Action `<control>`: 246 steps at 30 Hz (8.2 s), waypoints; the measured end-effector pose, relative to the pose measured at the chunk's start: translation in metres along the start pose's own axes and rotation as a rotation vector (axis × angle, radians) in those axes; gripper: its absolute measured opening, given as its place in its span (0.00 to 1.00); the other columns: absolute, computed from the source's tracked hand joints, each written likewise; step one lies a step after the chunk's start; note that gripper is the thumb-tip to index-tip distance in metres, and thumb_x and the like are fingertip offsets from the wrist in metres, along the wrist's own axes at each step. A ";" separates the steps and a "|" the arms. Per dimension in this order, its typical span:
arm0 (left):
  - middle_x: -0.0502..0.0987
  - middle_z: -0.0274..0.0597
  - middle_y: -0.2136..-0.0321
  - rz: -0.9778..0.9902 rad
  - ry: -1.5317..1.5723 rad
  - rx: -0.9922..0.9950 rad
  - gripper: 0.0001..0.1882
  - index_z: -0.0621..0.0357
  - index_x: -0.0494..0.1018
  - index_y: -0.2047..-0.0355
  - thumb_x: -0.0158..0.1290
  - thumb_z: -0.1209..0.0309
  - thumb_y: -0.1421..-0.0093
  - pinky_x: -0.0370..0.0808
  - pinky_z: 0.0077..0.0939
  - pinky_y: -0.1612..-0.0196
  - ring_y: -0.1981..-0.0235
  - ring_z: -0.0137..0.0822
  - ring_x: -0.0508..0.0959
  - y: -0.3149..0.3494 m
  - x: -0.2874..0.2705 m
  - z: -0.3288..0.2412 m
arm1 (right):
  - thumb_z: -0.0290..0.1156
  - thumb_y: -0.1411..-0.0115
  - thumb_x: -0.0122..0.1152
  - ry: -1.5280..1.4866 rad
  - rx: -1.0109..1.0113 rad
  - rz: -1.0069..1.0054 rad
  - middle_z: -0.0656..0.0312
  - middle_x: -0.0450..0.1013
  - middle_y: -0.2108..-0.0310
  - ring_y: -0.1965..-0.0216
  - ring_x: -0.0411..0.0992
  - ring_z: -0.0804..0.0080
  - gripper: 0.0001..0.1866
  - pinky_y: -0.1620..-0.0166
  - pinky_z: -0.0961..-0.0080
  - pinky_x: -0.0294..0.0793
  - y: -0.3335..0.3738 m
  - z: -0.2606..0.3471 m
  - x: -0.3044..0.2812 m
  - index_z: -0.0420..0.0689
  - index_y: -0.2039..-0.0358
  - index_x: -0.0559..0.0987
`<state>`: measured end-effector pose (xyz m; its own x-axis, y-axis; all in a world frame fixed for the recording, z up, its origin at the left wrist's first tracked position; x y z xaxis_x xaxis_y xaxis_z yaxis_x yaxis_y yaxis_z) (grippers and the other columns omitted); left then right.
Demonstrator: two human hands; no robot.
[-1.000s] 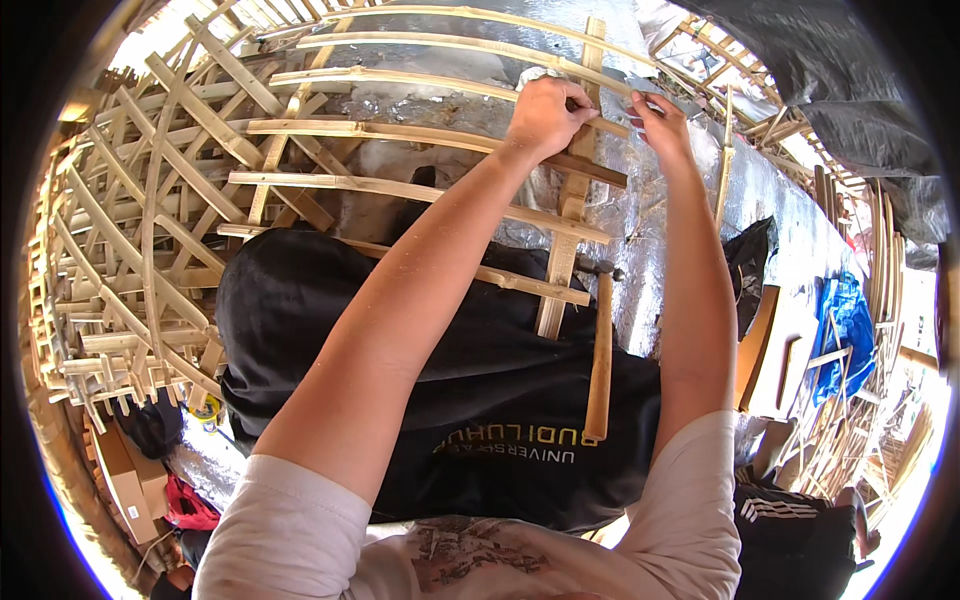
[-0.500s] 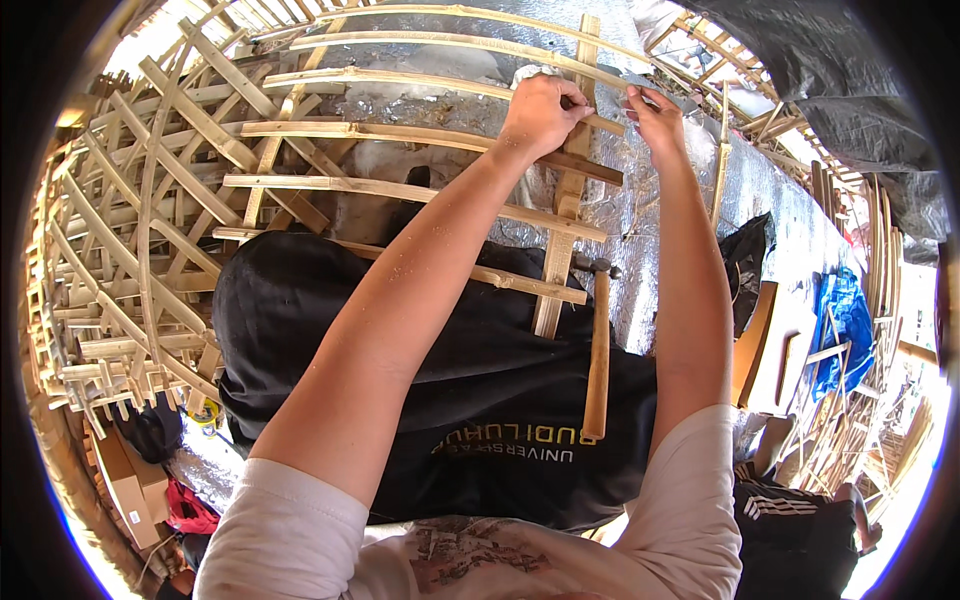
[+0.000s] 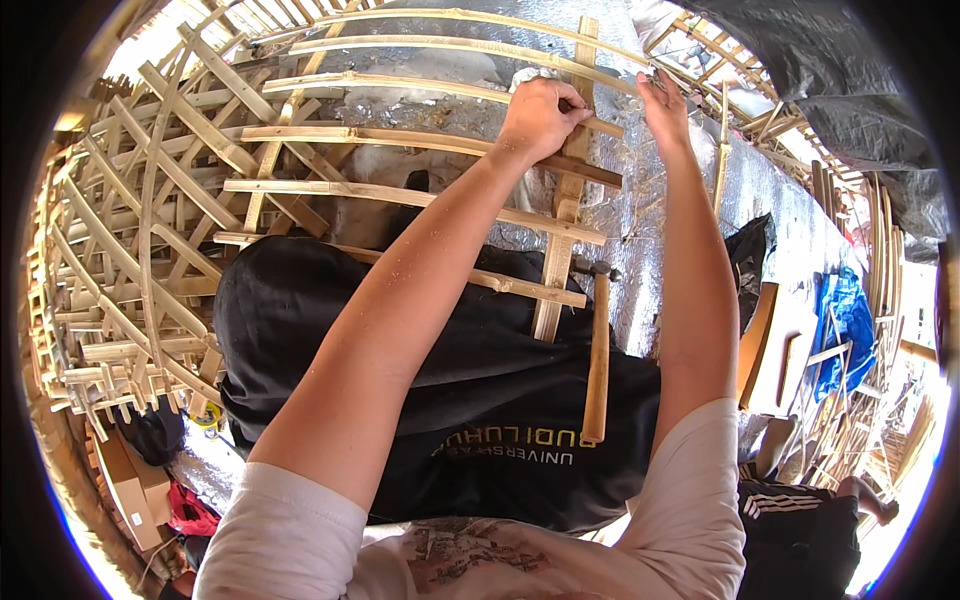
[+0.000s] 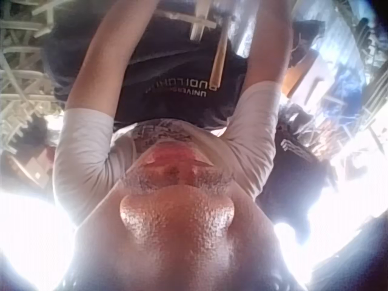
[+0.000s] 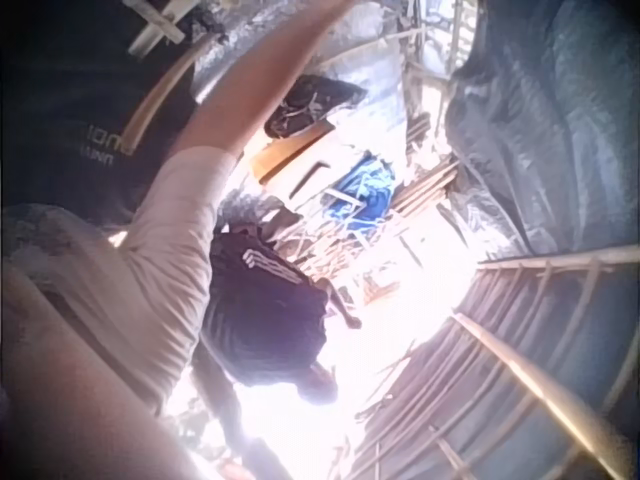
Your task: The person constructs a wooden lattice by positioning wooden strips and hammering nails into them with a hammer, then lifts the assembled lattice frame upright.
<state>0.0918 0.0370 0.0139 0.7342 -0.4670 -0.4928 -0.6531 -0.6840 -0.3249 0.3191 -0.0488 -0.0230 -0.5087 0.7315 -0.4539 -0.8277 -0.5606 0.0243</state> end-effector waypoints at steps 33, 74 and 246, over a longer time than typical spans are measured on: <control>0.82 0.45 0.70 0.019 0.035 0.004 0.10 0.58 0.81 0.73 0.64 0.64 0.49 0.76 0.34 0.57 0.66 0.46 0.80 -0.001 0.003 0.005 | 0.44 0.43 0.65 0.115 -0.196 -0.043 0.53 0.81 0.60 0.57 0.79 0.66 0.16 0.51 0.72 0.75 0.010 -0.012 0.008 0.50 0.58 0.84; 0.81 0.45 0.72 -0.005 0.082 0.009 0.10 0.57 0.82 0.72 0.64 0.64 0.49 0.76 0.32 0.63 0.71 0.44 0.80 0.000 0.004 0.014 | 0.39 0.43 0.67 0.304 -0.308 0.194 0.55 0.81 0.64 0.60 0.80 0.67 0.12 0.56 0.72 0.77 0.094 0.016 0.001 0.53 0.58 0.83; 0.80 0.51 0.71 -0.007 -0.110 0.184 0.11 0.59 0.81 0.71 0.60 0.64 0.48 0.75 0.39 0.65 0.69 0.50 0.79 -0.002 0.010 0.019 | 0.37 0.32 0.47 0.645 -0.422 0.190 0.41 0.73 0.79 0.74 0.74 0.37 0.13 0.69 0.46 0.72 0.175 0.091 -0.024 0.40 0.56 0.70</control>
<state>0.0968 0.0444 -0.0051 0.7206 -0.3915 -0.5722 -0.6784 -0.5682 -0.4657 0.1648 -0.1297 0.0732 -0.2884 0.3118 -0.9053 -0.5154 -0.8474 -0.1277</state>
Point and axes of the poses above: each hand's wrist, its own y-axis away from the middle knuckle, its own x-axis out of the palm, z = x × y, the point moved 4 cm from there along -y, towards the middle knuckle
